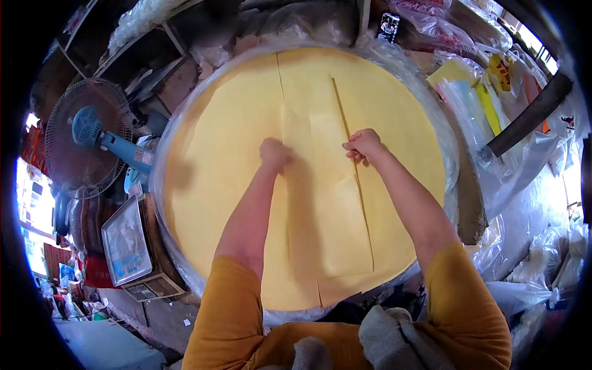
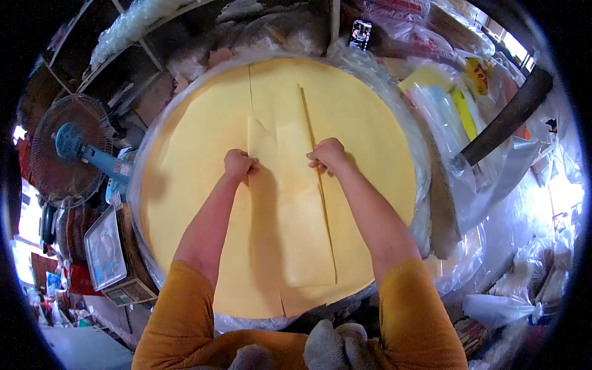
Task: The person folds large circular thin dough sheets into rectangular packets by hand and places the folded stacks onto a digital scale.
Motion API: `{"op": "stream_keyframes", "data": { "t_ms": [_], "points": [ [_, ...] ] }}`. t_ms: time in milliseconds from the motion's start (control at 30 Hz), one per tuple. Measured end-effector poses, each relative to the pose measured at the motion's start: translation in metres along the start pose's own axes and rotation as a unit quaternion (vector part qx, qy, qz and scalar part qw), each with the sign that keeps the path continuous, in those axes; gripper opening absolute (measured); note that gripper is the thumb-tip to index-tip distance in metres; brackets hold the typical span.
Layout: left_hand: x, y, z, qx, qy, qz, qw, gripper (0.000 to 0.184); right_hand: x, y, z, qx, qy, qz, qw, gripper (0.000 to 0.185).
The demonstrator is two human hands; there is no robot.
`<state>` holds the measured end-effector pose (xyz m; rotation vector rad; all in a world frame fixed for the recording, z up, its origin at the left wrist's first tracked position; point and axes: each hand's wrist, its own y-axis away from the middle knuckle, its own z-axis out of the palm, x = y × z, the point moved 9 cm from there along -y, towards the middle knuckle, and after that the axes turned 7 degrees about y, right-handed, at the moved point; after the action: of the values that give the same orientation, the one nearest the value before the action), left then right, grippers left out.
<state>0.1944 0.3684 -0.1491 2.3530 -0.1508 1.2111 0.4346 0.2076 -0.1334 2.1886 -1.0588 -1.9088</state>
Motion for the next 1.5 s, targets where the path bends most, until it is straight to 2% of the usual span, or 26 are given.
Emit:
{"op": "stream_keyframes", "data": {
  "t_ms": [100, 200, 300, 367, 400, 467, 500, 533, 567, 633, 667, 733, 833, 933, 1033, 1133, 1233, 1333, 1500],
  "points": [
    [-0.009, -0.008, -0.002, -0.002, 0.107, 0.039, 0.993, 0.009, -0.004, 0.002, 0.002, 0.010, -0.076, 0.002, 0.997, 0.018],
    [-0.010, 0.013, -0.017, 0.078, 0.184, 0.181, 0.963, 0.010, 0.001, 0.000, 0.002, 0.024, -0.092, -0.046, 0.994, 0.017],
    [-0.002, 0.076, -0.023, 0.135, 0.161, 0.351, 0.913, 0.013, 0.015, 0.006, 0.005, 0.037, -0.050, -0.125, 0.990, 0.013],
    [-0.014, 0.079, -0.014, 0.083, 0.081, 0.455, 0.883, 0.018, 0.007, -0.001, 0.001, 0.055, 0.016, -0.223, 0.973, 0.010],
    [-0.008, 0.095, -0.011, 0.068, 0.081, 0.362, 0.926, 0.022, 0.007, 0.012, -0.002, 0.084, 0.071, -0.233, 0.966, 0.011],
    [-0.005, 0.128, -0.012, 0.085, -0.054, 0.427, 0.899, 0.025, -0.017, 0.050, -0.013, 0.141, 0.180, -0.262, 0.938, 0.018],
    [0.003, 0.145, -0.013, 0.095, -0.120, 0.461, 0.874, 0.027, -0.014, 0.062, -0.019, 0.159, 0.193, -0.250, 0.936, 0.021],
    [0.004, 0.167, -0.016, -0.004, 0.139, 0.253, 0.958, 0.036, -0.007, 0.079, -0.027, 0.177, 0.205, -0.239, 0.932, 0.025],
    [-0.005, 0.189, -0.012, 0.013, 0.073, 0.304, 0.950, 0.038, 0.001, 0.098, -0.034, 0.195, 0.219, -0.227, 0.929, 0.029],
    [-0.027, 0.225, 0.001, 0.052, -0.058, 0.403, 0.912, 0.042, 0.023, 0.136, -0.028, 0.101, 0.195, -0.111, 0.969, 0.039],
    [-0.031, 0.240, 0.011, 0.040, -0.078, 0.393, 0.915, 0.047, 0.039, 0.155, -0.020, 0.054, 0.180, -0.052, 0.981, 0.044],
    [-0.034, 0.266, 0.031, 0.030, -0.107, 0.409, 0.906, 0.056, 0.052, 0.178, -0.004, 0.065, 0.230, -0.113, 0.964, 0.054],
    [-0.036, 0.273, 0.047, 0.052, -0.201, 0.396, 0.894, 0.056, 0.050, 0.198, 0.011, 0.073, 0.275, -0.142, 0.948, 0.054],
    [-0.030, 0.278, 0.045, 0.069, -0.201, 0.401, 0.891, 0.055, 0.056, 0.202, 0.016, 0.099, 0.274, -0.190, 0.938, 0.056],
    [-0.034, 0.278, 0.048, 0.067, -0.225, 0.404, 0.884, 0.048, 0.061, 0.202, 0.022, 0.090, 0.318, -0.159, 0.930, 0.060],
    [-0.025, 0.285, 0.048, 0.061, -0.225, 0.417, 0.879, 0.042, 0.035, 0.226, 0.036, 0.152, 0.481, -0.256, 0.825, 0.058],
    [-0.023, 0.287, 0.047, 0.062, -0.221, 0.433, 0.872, 0.040, 0.024, 0.234, 0.064, 0.122, 0.567, -0.395, 0.713, 0.050],
    [-0.022, 0.289, 0.048, 0.050, -0.218, 0.446, 0.867, 0.040, 0.044, 0.223, 0.070, 0.031, 0.596, -0.342, 0.726, 0.046],
    [-0.016, 0.312, 0.055, 0.005, -0.312, 0.450, 0.837, 0.051, 0.056, 0.218, 0.068, 0.061, 0.590, -0.371, 0.715, 0.046]
  ]
}}
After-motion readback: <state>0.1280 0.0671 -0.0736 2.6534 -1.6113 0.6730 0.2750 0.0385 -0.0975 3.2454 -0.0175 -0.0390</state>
